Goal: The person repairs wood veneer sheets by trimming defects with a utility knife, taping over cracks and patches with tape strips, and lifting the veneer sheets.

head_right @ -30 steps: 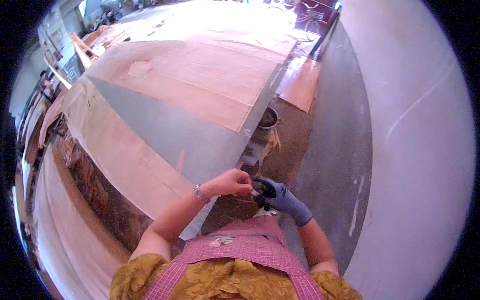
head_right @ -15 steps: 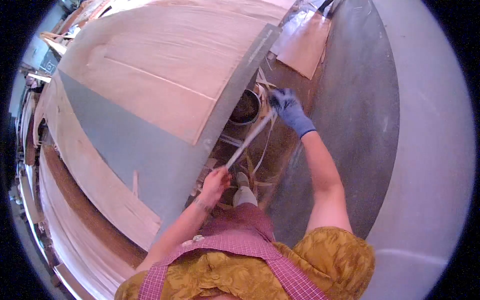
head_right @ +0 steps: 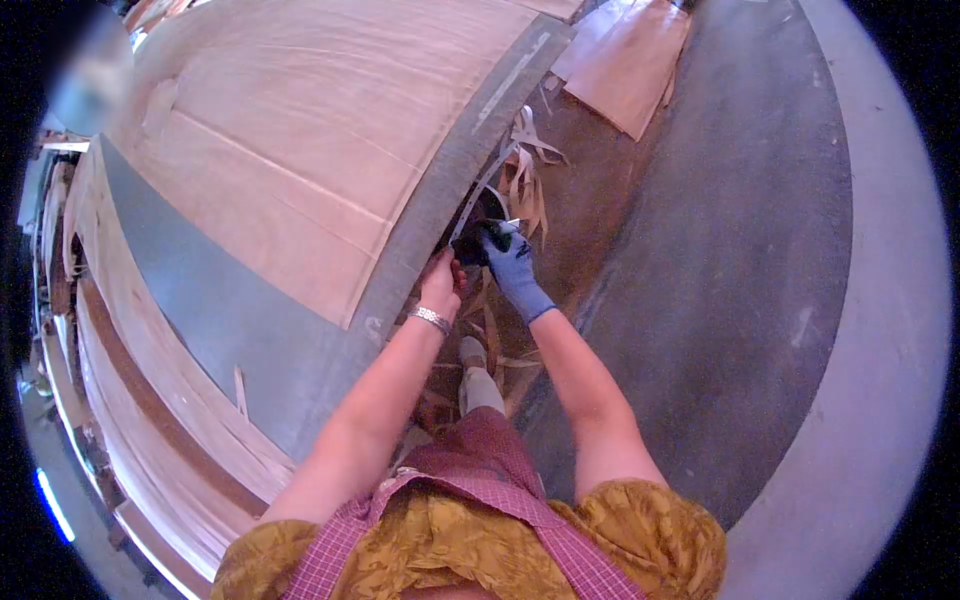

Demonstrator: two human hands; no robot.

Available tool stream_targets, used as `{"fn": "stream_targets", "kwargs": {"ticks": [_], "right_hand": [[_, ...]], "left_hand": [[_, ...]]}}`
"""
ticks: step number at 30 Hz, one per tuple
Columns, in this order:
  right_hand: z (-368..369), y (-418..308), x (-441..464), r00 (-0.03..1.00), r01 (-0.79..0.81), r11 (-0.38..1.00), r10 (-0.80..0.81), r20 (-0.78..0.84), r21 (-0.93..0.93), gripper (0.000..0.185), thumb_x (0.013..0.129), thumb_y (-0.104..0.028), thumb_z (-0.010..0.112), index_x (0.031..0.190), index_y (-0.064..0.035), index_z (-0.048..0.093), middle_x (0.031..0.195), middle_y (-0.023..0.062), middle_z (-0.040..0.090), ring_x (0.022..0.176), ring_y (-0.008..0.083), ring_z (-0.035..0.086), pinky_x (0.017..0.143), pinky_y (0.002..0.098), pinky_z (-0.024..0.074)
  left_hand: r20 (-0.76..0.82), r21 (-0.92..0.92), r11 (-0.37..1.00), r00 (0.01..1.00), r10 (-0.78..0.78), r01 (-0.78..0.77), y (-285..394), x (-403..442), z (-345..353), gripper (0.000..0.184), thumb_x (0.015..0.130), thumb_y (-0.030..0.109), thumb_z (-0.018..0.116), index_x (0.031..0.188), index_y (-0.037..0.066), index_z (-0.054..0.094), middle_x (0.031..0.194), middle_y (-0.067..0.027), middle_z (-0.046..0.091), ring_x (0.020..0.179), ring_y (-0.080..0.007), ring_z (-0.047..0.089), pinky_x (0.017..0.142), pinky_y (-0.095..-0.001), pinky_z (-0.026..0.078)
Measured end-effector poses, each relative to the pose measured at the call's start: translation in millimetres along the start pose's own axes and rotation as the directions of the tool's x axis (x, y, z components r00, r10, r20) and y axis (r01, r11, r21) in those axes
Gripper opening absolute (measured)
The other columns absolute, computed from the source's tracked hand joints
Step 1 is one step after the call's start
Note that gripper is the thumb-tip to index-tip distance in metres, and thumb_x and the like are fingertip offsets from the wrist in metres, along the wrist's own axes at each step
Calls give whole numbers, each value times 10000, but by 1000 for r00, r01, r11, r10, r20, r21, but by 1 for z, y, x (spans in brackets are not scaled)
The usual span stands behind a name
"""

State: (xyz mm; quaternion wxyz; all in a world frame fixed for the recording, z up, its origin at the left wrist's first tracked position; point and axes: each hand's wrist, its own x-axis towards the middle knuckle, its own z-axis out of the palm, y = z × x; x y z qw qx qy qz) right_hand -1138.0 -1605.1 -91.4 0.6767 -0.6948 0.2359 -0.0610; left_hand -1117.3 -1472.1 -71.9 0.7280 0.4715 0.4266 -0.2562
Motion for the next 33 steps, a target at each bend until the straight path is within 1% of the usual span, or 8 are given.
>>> {"fn": "stream_targets", "kwargs": {"ticks": [9, 15, 18, 23, 26, 27, 30, 33], "right_hand": [[-6, 23, 30, 997, -81, 984, 78, -24, -160, 348, 873, -186, 700, 1154, 2, 618, 1065, 74, 677, 935, 170, 622, 826, 318, 501], [-1, -19, 18, 998, -61, 984, 65, 19, -170, 302, 882, -212, 695, 1091, 3, 654, 1011, 98, 695, 890, 205, 639, 800, 334, 507], [-3, 2, 23, 999, -44, 975, 40, -26, -216, 249, 891, -200, 683, 1050, -9, 678, 954, 110, 701, 862, 224, 650, 786, 352, 514], [21, 24, -22, 962, 189, 864, -258, -89, -466, 255, 917, -181, 636, 1107, -13, 657, 1025, 122, 697, 914, 238, 654, 819, 386, 511], [93, -76, -167, 735, 590, 802, -487, 472, -91, 221, 901, -106, 608, 1097, -18, 655, 1100, 130, 691, 1001, 259, 653, 887, 385, 513], [102, -79, -212, 627, 505, 822, -140, 766, -263, 272, 863, -133, 648, 1119, -42, 656, 1091, 154, 675, 1032, 262, 631, 942, 373, 489], [148, -36, -342, 409, 305, 952, -129, 904, -2, 274, 902, -185, 630, 1149, -66, 641, 1033, 100, 691, 955, 202, 636, 887, 360, 497], [170, -13, -386, 401, 159, 971, 99, 911, -176, 274, 915, -218, 633, 1146, -70, 646, 912, 55, 697, 832, 163, 627, 779, 340, 507]], "left_hand": [[38, 95, 995, 999, 30, -34, -2, -29, -35, 311, 887, 358, 711, 1018, 115, 569, 674, 1, 521, 496, -113, 493, 409, -253, 390], [-94, 71, 953, 953, -288, 295, -115, -61, -337, 247, 950, 349, 613, 1033, 117, 590, 853, -29, 569, 660, -153, 547, 508, -310, 454], [-333, 826, 434, 933, -137, 359, -134, -136, -497, 247, 920, 329, 646, 1014, 106, 596, 835, -32, 583, 662, -155, 558, 530, -307, 465], [-364, 931, -30, 931, 18, 364, -136, -208, -603, 255, 870, 296, 700, 982, 87, 606, 806, -38, 607, 666, -157, 577, 566, -302, 485], [-206, 978, 70, 957, 204, 196, -140, -207, -600, 264, 840, 275, 733, 962, 76, 612, 789, -42, 622, 668, -159, 588, 588, -300, 496], [-123, 984, 158, 948, 293, 79, -143, -202, -592, 267, 830, 269, 744, 956, 72, 614, 783, -43, 626, 669, -160, 592, 595, -299, 500], [151, 546, 644, 819, 554, -536, -90, -227, -480, 257, 760, 131, 781, 930, 56, 604, 734, -13, 624, 654, -117, 582, 595, -283, 494], [191, 417, 647, 758, 623, -638, -59, -241, -447, 184, 794, 10, 727, 917, 31, 592, 746, 0, 606, 655, -66, 555, 612, -215, 469]]}}
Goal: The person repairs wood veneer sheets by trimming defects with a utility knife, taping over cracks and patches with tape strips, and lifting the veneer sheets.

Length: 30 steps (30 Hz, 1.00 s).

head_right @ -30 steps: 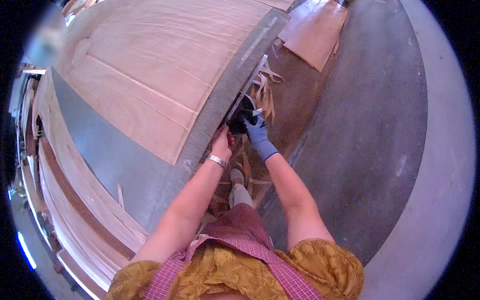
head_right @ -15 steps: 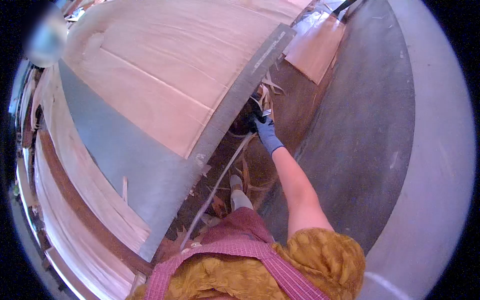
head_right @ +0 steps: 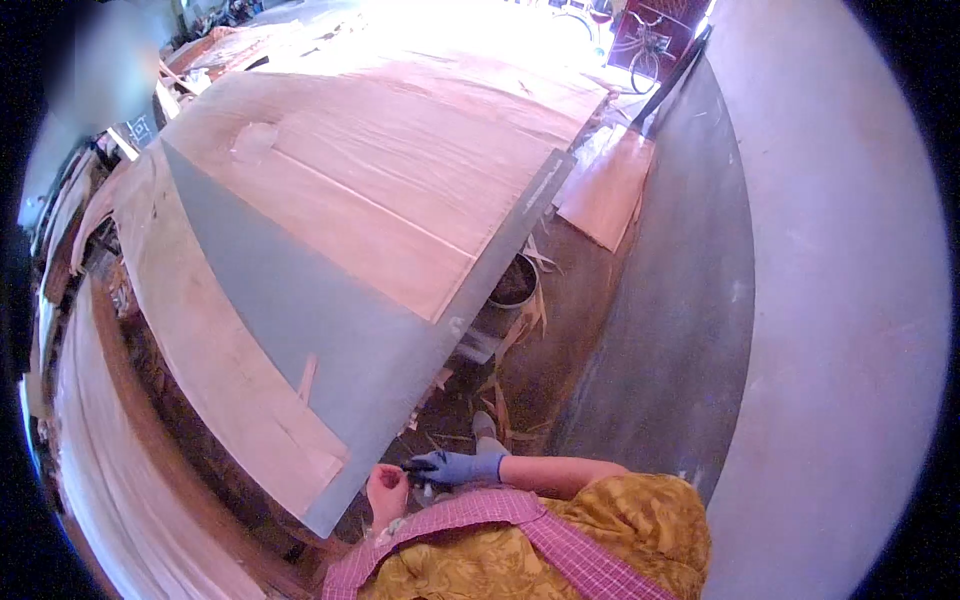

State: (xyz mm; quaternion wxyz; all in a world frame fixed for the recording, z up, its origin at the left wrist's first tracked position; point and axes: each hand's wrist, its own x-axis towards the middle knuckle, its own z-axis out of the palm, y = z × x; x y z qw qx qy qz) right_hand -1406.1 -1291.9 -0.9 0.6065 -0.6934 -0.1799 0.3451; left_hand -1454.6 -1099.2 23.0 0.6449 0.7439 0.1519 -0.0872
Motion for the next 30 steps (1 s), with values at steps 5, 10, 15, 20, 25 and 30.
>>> {"fn": "stream_targets", "kwargs": {"ticks": [5, 10, 15, 20, 25, 30], "right_hand": [[-25, -6, -12, 989, -50, 997, 57, 134, -54, 369, 911, -277, 640, 1197, -44, 629, 1017, 18, 692, 783, 146, 603, 730, 330, 515], [-83, -44, -46, 974, -188, 970, 205, 101, -154, 268, 922, -283, 637, 1093, -77, 647, 853, 5, 636, 715, 105, 551, 613, 297, 478], [-160, 26, -51, 990, -80, 973, 104, 97, -218, 290, 868, -261, 663, 1090, -74, 663, 865, 42, 671, 687, 151, 572, 653, 332, 488], [-236, -29, -55, 963, -17, 972, 79, 259, -234, 225, 833, -184, 674, 1000, -33, 678, 757, 12, 647, 685, 115, 571, 640, 335, 479], [-318, -5, -53, 989, -86, 996, 87, 124, -11, 201, 827, -179, 677, 939, -12, 668, 721, 24, 642, 678, 95, 562, 643, 334, 472], [-413, 33, -54, 986, -47, 970, 83, 142, -239, 326, 852, -235, 694, 1116, -47, 665, 998, 78, 722, 862, 121, 616, 806, 346, 507]], "left_hand": [[-64, -163, 987, 998, -16, 6, 35, -10, -23, 196, 806, 34, 740, 952, 27, 609, 780, 6, 605, 698, -67, 540, 648, -230, 463], [-131, -35, 999, 991, -31, 26, 13, 3, -46, 137, 829, 56, 725, 926, 22, 634, 796, 3, 613, 722, -74, 543, 665, -232, 460], [184, 668, 726, 982, 49, -162, 28, 23, -37, 307, 718, 181, 761, 996, 71, 691, 896, -132, 654, 829, -244, 613, 765, -385, 496], [552, 316, 767, 765, 331, -559, 106, 85, 115, 478, 831, 232, 702, 1260, 52, 589, 1386, -204, 470, 1280, -330, 448, 1060, -439, 368], [690, 256, 963, 681, -244, 86, 112, 175, 227, 247, 933, 172, 639, 1127, 19, 652, 1077, -77, 667, 980, -154, 618, 880, -303, 489], [669, 389, 920, 703, -243, -53, 109, 242, 292, 206, 908, 212, 671, 905, 8, 695, 760, -18, 675, 706, -96, 613, 678, -281, 511]]}}
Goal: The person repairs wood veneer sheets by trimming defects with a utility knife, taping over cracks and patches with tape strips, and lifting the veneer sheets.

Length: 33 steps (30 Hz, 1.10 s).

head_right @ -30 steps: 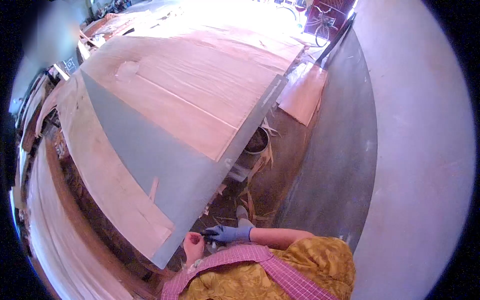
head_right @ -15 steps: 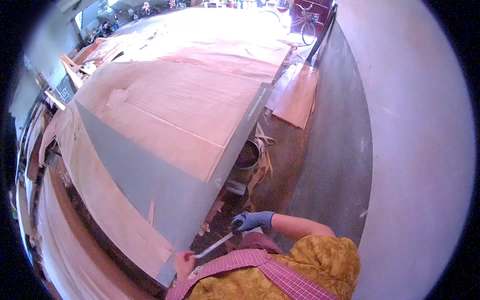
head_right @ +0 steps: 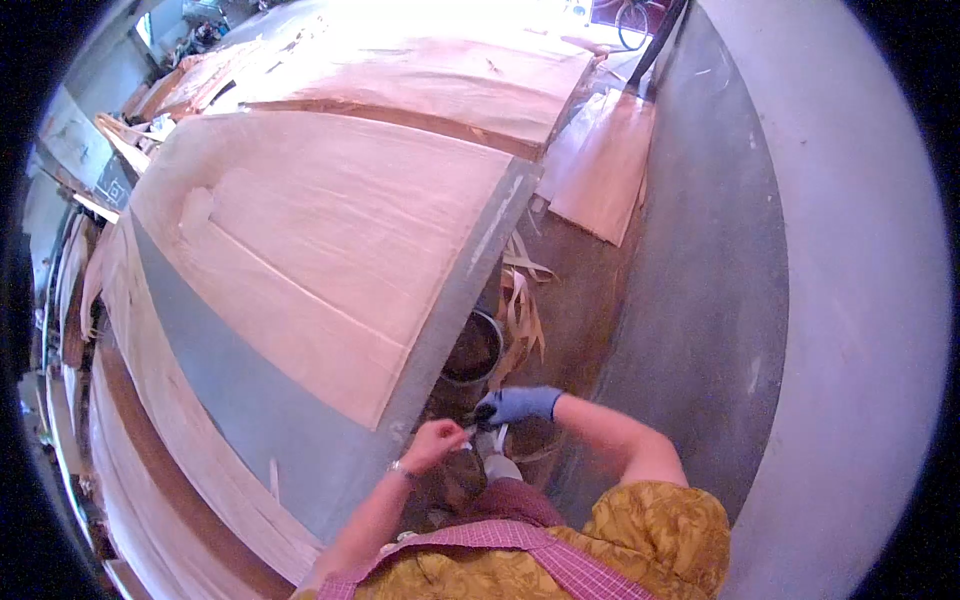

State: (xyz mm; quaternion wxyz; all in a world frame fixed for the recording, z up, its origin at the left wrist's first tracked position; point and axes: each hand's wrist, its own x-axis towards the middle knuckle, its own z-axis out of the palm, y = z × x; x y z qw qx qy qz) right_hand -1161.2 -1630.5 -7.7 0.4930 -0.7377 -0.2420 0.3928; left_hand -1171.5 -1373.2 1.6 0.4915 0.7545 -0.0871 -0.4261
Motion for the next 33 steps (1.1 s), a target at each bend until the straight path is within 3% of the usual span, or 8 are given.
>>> {"fn": "stream_targets", "kwargs": {"ticks": [5, 8, 12, 14, 22, 25, 29, 33], "right_hand": [[-123, 25, -13, 813, -404, 580, -127, -568, -707, 163, 844, -180, 608, 995, -129, 645, 984, 144, 665, 931, 332, 641, 802, 451, 510], [-135, -35, -31, 296, -676, 425, -591, -750, -602, 341, 888, -176, 595, 1227, -136, 600, 1124, 182, 577, 891, 371, 612, 732, 441, 511], [-76, 1, -3, 292, -272, 961, 29, -956, -55, 309, 889, -155, 631, 1194, -105, 625, 1044, 140, 669, 882, 274, 637, 746, 390, 510], [-46, 34, 26, 468, 232, 738, 486, -738, 633, 307, 894, -171, 662, 1176, -59, 617, 1085, 126, 677, 928, 223, 638, 812, 354, 508], [-40, 64, 58, 419, 76, 881, 396, -817, 467, 293, 881, -170, 682, 1121, -10, 631, 1023, 107, 696, 918, 205, 642, 824, 359, 505], [-48, 72, 57, 384, -31, 892, 427, -819, 451, 347, 863, -215, 710, 1123, 1, 629, 1041, 111, 687, 929, 209, 637, 822, 352, 505], [-39, 112, 66, 272, -199, 888, 456, -847, 414, 457, 863, -281, 717, 1204, -7, 584, 1103, 156, 659, 995, 249, 628, 859, 346, 500], [-24, 136, 81, 186, -258, 938, 284, -941, 232, 426, 850, -301, 712, 1116, -2, 567, 1031, 232, 634, 941, 432, 616, 834, 471, 503]], "left_hand": [[-327, -361, 931, 929, -174, 47, 3, 79, 23, 256, 901, 267, 664, 887, 12, 668, 709, -23, 639, 588, -120, 566, 559, -299, 466], [-396, -458, 880, 857, -329, 127, 25, 101, 26, 248, 919, 259, 644, 980, 19, 646, 785, -34, 624, 603, -118, 559, 565, -280, 468], [-368, -534, 832, 845, -388, 149, 11, 123, 25, 287, 922, 301, 647, 1020, 34, 606, 743, -21, 586, 571, -119, 529, 521, -276, 440], [-340, -546, 817, 843, -416, 183, 1, 128, 25, 304, 923, 315, 647, 1023, 34, 591, 733, -17, 573, 561, -118, 514, 505, -278, 427], [-410, -574, 806, 801, -435, 143, -16, 111, 31, 381, 921, 363, 640, 1099, 28, 598, 827, -61, 632, 608, -149, 564, 551, -300, 479], [-275, -476, 786, 783, -558, 394, -102, 25, 28, 492, 923, 428, 614, 1185, 13, 584, 934, -112, 667, 702, -188, 618, 640, -320, 521], [-232, 305, 610, 679, -697, 731, -274, -201, 23, 570, 945, 499, 529, 1282, 41, 565, 1016, -157, 689, 836, -288, 676, 760, -433, 528], [-228, 331, 498, 580, -782, 802, -270, -311, 16, 491, 925, 449, 565, 1177, 29, 615, 938, -136, 692, 790, -266, 663, 734, -413, 522]]}}
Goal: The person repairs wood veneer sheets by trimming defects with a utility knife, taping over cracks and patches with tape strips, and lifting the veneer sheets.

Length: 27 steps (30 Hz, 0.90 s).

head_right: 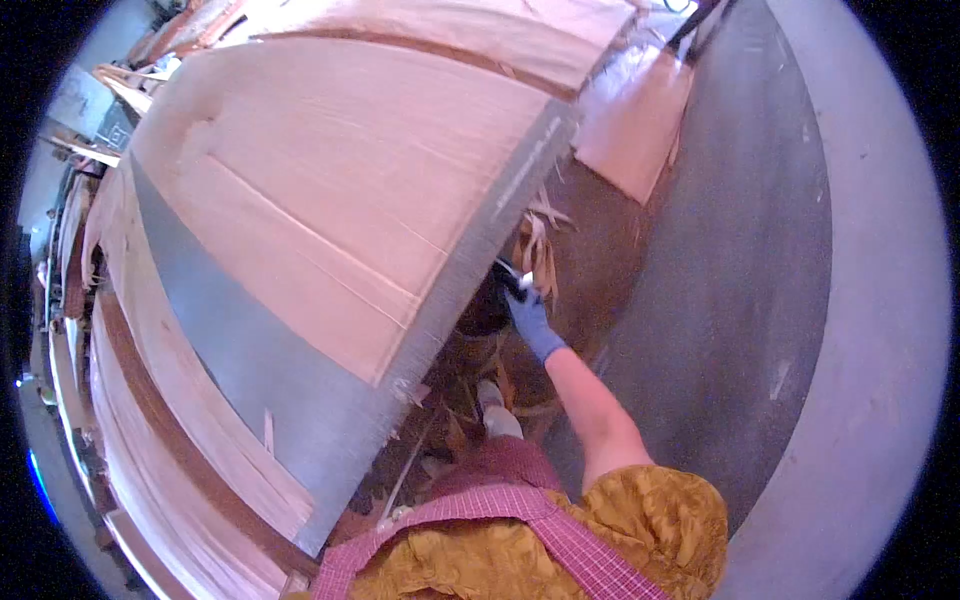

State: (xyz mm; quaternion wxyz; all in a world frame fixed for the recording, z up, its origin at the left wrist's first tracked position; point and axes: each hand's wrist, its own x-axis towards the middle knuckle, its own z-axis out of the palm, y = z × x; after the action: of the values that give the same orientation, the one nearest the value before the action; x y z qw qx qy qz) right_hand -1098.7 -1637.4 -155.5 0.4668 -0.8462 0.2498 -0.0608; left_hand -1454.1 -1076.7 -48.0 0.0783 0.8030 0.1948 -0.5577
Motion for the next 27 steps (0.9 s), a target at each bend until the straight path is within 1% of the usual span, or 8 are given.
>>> {"fn": "stream_targets", "kwargs": {"ticks": [2, 4, 6, 9, 12, 15, 21, 27], "right_hand": [[-24, -66, -42, 951, 308, 949, -308, -5, 67, 308, 830, -237, 709, 1008, -5, 612, 939, 230, 641, 911, 415, 626, 813, 466, 511], [-29, -134, -96, 730, 645, 763, -632, 261, 43, 242, 794, -105, 671, 1023, -26, 667, 1022, 189, 665, 976, 327, 652, 859, 392, 515], [-29, -201, -177, 484, 459, 821, -552, 679, 340, 337, 749, -63, 666, 1085, -53, 658, 1047, 180, 662, 1018, 341, 636, 909, 402, 504], [8, -212, -283, 197, 411, 695, -700, 687, 590, 285, 860, -172, 595, 1112, -47, 639, 1095, 190, 644, 1004, 307, 628, 906, 393, 489], [59, -192, -322, 19, 381, 761, -573, 819, 524, 256, 920, -221, 568, 1102, -59, 648, 950, 127, 697, 799, 223, 622, 758, 381, 493], [25, -253, -324, -190, 281, 931, -186, 964, 235, 291, 905, -234, 582, 1094, -20, 638, 1052, 155, 680, 888, 207, 607, 821, 406, 494], [-26, -244, -305, 25, 520, 815, -312, 950, 254, 324, 864, -189, 604, 1141, -22, 631, 1023, 157, 693, 874, 244, 629, 833, 392, 499], [-139, -197, -200, 559, 651, 601, 34, 828, -464, 290, 850, -314, 598, 1037, -107, 679, 1026, 134, 699, 919, 300, 667, 825, 416, 509]], "left_hand": [[-33, -65, 995, 997, 69, -71, -5, -10, 6, 454, 916, 423, 583, 1124, 24, 639, 899, -126, 693, 766, -255, 657, 721, -403, 520], [-125, -176, 945, 959, 256, -275, 20, -18, 0, 419, 906, 398, 601, 1072, 18, 664, 860, -116, 694, 743, -244, 650, 708, -392, 517], [-236, -295, 813, 863, 448, -503, 68, -38, -27, 387, 896, 373, 619, 1019, 13, 689, 822, -106, 695, 720, -233, 644, 695, -382, 515], [-283, -477, 609, 767, 576, -634, 131, -120, -110, 242, 847, 214, 649, 922, -11, 695, 750, -34, 663, 675, -118, 582, 635, -299, 484], [-237, -591, 560, 789, 567, -580, 118, -163, -137, 194, 840, 167, 658, 901, -13, 694, 761, -7, 660, 673, -75, 571, 605, -264, 469], [-257, -591, 529, 764, 592, -609, 74, -155, -127, 199, 845, 168, 659, 919, -15, 691, 788, -6, 664, 653, -71, 567, 585, -259, 470], [-394, -581, 535, 787, 474, -613, -14, -160, -122, 192, 831, 199, 697, 843, 9, 712, 690, -13, 657, 590, -85, 571, 574, -259, 479], [-576, -360, 678, 724, 379, -641, -108, -123, -107, 269, 790, 288, 713, 760, 21, 732, 650, -75, 688, 630, -136, 654, 615, -310, 508]]}}
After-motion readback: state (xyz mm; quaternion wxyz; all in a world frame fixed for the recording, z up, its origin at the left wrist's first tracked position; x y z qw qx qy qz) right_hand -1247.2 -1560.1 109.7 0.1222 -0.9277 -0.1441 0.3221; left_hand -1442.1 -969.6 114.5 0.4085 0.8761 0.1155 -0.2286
